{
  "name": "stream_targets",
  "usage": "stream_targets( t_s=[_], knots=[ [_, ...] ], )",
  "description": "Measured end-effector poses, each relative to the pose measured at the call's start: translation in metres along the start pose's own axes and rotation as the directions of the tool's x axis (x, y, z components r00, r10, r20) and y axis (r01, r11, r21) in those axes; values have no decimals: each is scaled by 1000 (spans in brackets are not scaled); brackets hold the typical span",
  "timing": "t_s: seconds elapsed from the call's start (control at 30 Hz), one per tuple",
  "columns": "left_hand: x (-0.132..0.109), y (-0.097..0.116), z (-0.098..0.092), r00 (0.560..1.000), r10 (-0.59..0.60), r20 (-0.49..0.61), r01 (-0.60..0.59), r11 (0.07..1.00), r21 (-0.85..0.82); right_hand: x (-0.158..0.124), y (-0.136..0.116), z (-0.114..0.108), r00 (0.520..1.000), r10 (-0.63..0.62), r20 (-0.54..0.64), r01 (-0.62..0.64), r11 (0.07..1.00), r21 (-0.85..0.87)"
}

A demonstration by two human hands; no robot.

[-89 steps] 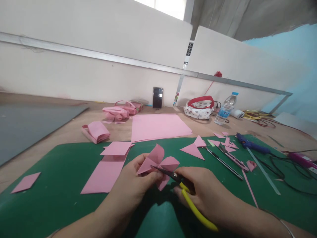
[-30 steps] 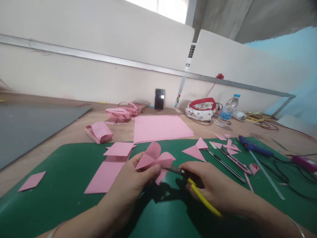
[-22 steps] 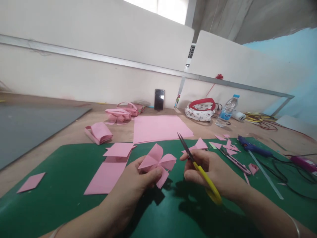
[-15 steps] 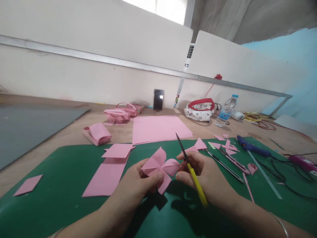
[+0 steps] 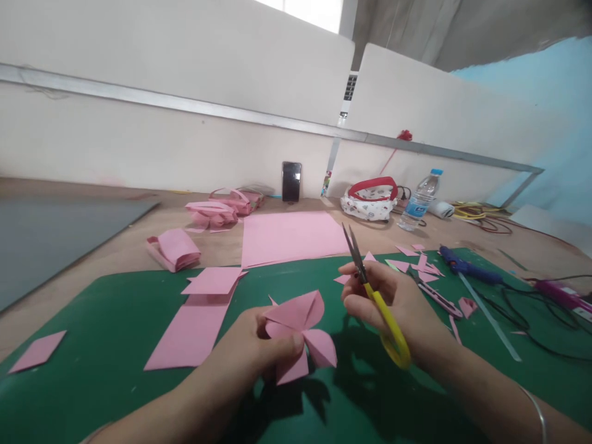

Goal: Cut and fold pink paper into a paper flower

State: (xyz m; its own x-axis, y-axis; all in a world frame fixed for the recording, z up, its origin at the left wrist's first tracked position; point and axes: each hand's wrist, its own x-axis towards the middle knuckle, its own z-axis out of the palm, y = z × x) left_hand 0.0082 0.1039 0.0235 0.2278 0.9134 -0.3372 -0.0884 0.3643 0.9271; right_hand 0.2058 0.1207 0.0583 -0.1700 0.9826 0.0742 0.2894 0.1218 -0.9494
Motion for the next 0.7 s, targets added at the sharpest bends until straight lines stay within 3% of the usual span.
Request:
stream_targets(
  t_s=[0.17, 0.3, 0.43, 0.7],
  knots=[
    [-3, 2, 3, 994, -38, 100, 25, 992, 121, -3, -1, 3, 995, -1, 104, -4, 999, 48],
    [-5, 3, 2, 995, -91, 50, 93, 995, -40, -4, 1, 5, 996, 3, 90, -12, 995, 100],
    [-3, 4, 0, 997, -59, 44, 67, 976, -209, -4, 3, 7, 996, 26, 88, -35, 994, 99],
    [-3, 4, 2, 1000, 19, -12, -18, 998, 61, -8, 6, 26, 969, 85, 230, -130, 973, 188]
  ],
)
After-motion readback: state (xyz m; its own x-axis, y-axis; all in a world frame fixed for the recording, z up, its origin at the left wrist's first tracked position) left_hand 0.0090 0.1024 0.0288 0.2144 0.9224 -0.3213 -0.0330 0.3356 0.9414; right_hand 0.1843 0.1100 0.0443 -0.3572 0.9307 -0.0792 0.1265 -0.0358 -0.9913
